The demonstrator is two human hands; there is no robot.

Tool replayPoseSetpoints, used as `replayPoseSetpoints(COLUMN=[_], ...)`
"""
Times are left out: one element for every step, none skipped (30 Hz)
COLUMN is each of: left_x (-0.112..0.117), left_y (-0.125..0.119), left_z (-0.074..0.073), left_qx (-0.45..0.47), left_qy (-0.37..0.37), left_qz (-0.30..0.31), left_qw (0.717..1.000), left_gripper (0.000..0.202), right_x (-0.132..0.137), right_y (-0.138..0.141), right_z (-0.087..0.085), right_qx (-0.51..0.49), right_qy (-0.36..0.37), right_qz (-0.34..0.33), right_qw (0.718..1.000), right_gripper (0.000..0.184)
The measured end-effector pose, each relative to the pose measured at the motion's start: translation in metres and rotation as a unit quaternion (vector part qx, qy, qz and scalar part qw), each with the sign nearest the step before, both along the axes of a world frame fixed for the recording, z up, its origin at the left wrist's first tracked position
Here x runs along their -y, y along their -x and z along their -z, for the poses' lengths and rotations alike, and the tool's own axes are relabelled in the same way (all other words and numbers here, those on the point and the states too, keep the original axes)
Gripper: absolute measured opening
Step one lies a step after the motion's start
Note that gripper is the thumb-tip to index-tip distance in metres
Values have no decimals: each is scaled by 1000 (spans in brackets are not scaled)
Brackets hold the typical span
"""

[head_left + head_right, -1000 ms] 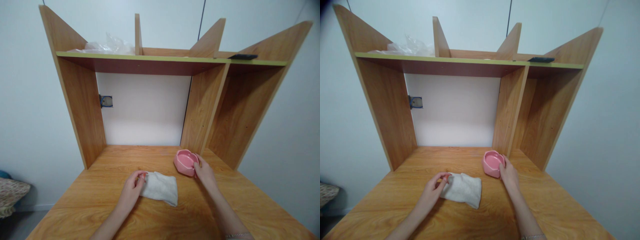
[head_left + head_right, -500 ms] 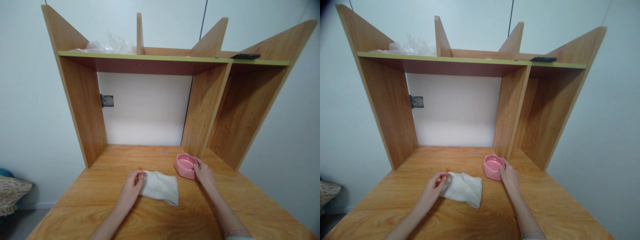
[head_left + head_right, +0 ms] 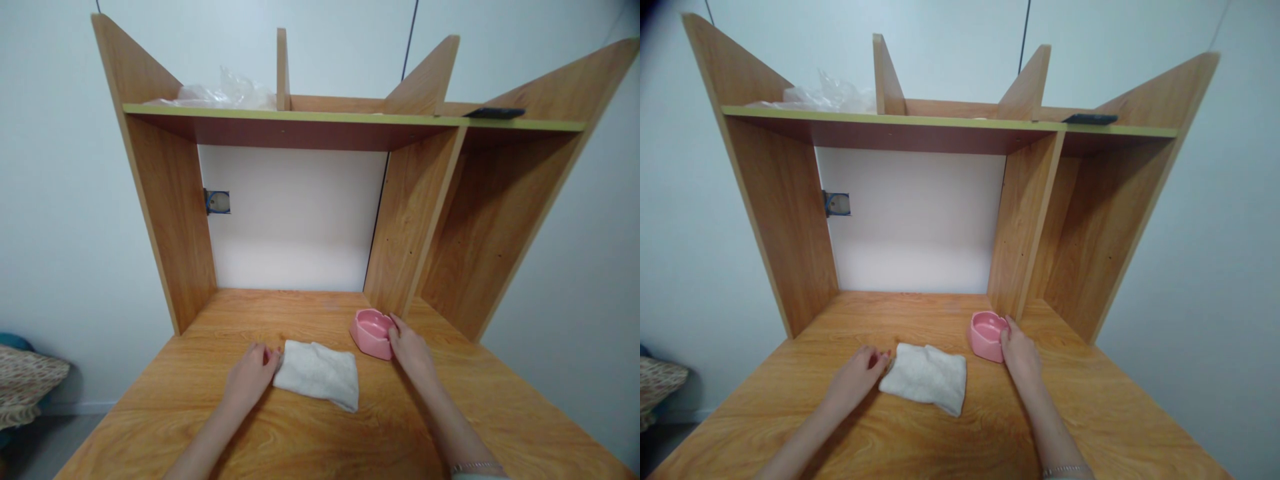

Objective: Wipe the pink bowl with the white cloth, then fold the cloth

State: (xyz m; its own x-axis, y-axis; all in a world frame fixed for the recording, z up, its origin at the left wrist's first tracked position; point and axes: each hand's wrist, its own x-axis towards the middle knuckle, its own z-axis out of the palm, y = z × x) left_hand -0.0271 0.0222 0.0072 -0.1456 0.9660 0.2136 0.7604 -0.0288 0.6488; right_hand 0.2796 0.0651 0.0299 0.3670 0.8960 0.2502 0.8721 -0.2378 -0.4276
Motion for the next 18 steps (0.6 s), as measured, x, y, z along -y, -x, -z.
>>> replayPoseSetpoints(left_x=[2,3,5,7,8,8,9,8,8,7,5,4,2,1,0,-1,-2,-3], left_y=[0,-1,-2,-3,-4,-5,-5,-5,-5,-5,-4,-3,-3,-3,-4,-5,-6,-8], left_z=[-2,-4,-7,-8,-9,-10,-10,-9,-8,-7,-5,-4,-2,-1,0,1,2,2], left_qx=[-14,-24,-29,-30,-28,-25,-22,-15,-3,12,29,44,57,67,76,88,100,111], left_qy=[8,14,17,16,16,18,21,27,33,39,44,47,48,48,48,47,44,42], left_qz=[-6,-10,-11,-13,-13,-14,-16,-16,-11,-3,7,18,32,47,61,76,90,100], left_qw=[1000,1000,999,999,999,999,999,999,999,999,999,998,997,995,994,992,990,988], left_gripper=[34,36,38,39,40,39,39,38,37,36,36,35,34,32,31,29,29,29], right_x=[4,8,13,18,23,29,34,40,46,51,56,60,63,66,67,67,67,66], right_y=[5,13,21,32,44,57,70,83,95,107,117,125,132,137,141,144,146,147], right_z=[-6,-12,-19,-24,-28,-30,-30,-29,-26,-22,-17,-13,-9,-5,-2,0,1,2], right_qx=[15,31,42,44,35,24,13,5,8,24,49,76,103,129,151,168,181,189], right_qy=[4,7,3,-8,-22,-30,-25,-10,-1,8,16,16,15,13,10,7,4,0], right_qz=[11,21,13,-19,-70,-136,-200,-268,-327,-361,-383,-393,-397,-396,-393,-389,-385,-382], right_qw=[1000,999,999,999,997,990,979,963,945,932,922,916,912,909,907,906,905,905], right_gripper=[47,48,48,45,41,38,35,33,31,31,32,36,40,43,45,45,43,40])
